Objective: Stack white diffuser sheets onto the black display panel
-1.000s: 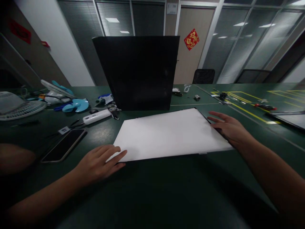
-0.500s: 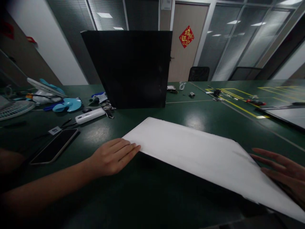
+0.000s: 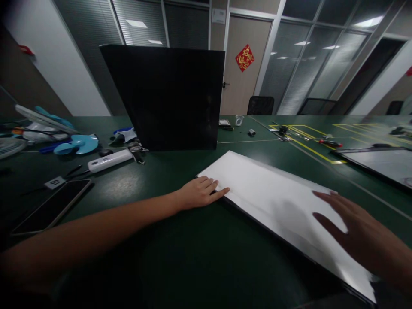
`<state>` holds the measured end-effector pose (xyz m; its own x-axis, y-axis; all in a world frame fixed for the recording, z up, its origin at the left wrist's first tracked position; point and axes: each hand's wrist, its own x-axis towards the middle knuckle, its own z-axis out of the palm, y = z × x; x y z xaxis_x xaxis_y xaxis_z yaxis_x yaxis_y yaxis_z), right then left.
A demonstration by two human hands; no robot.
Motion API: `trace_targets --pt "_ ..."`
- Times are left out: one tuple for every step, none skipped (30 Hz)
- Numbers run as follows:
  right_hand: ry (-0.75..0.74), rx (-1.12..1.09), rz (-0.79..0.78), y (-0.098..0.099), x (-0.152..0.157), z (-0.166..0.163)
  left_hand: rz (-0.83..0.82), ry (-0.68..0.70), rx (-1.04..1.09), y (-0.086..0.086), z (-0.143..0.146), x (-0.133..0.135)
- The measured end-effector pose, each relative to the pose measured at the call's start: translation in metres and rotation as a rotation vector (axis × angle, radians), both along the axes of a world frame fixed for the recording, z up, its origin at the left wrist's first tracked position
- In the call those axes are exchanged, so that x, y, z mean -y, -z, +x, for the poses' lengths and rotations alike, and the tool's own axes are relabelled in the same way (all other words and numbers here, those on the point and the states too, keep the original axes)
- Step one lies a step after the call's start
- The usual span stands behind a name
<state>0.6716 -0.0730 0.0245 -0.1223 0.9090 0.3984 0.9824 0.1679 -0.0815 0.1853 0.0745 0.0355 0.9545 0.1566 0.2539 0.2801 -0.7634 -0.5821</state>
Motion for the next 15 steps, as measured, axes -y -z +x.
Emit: trace_targets --pt "-0.069 0.042 -0.022 -0.004 -0.005 -0.022 0.000 0.003 -0.008 0.001 0.007 -0.006" --pt "-0.134 0.081 -0.059 -0.007 -0.011 -0.043 -0.003 0.007 -0.016 0.001 0.014 -0.011" --pt "-0.192 0.116 -0.093 -0.009 -0.017 -0.061 -0.010 0.009 -0.023 0.001 0.022 -0.016" --pt "-0.236 0.141 -0.129 -0.010 -0.025 -0.075 -0.024 0.012 -0.034 0.001 0.029 -0.021" --pt "-0.263 0.161 -0.166 -0.010 -0.033 -0.085 -0.040 0.014 -0.045 0.001 0.036 -0.026" --pt "-0.275 0.173 -0.203 -0.008 -0.042 -0.092 -0.056 0.012 -0.057 0.001 0.042 -0.029" --pt "-0.275 0.176 -0.245 -0.005 -0.051 -0.097 -0.072 0.007 -0.072 0.001 0.049 -0.032" --pt "-0.273 0.173 -0.291 -0.002 -0.060 -0.099 -0.085 -0.002 -0.084 0.001 0.054 -0.035" --pt "-0.269 0.165 -0.337 0.002 -0.069 -0.100 -0.098 -0.014 -0.089 0.001 0.060 -0.037" --pt "-0.266 0.154 -0.379 0.006 -0.077 -0.101 -0.112 -0.025 -0.092 0.001 0.065 -0.039" --pt "-0.262 0.144 -0.416 0.008 -0.085 -0.102 -0.127 -0.039 -0.092 0.002 0.069 -0.040" --pt "-0.256 0.137 -0.444 0.011 -0.091 -0.104 -0.141 -0.049 -0.097 0.002 0.072 -0.041" --pt "-0.246 0.132 -0.464 0.012 -0.096 -0.105 -0.149 -0.057 -0.106 0.003 0.074 -0.042" --pt "-0.232 0.128 -0.478 0.012 -0.101 -0.106 -0.154 -0.064 -0.115 0.003 0.076 -0.042" --pt "-0.219 0.124 -0.490 0.012 -0.104 -0.108 -0.155 -0.068 -0.125 0.003 0.077 -0.042"
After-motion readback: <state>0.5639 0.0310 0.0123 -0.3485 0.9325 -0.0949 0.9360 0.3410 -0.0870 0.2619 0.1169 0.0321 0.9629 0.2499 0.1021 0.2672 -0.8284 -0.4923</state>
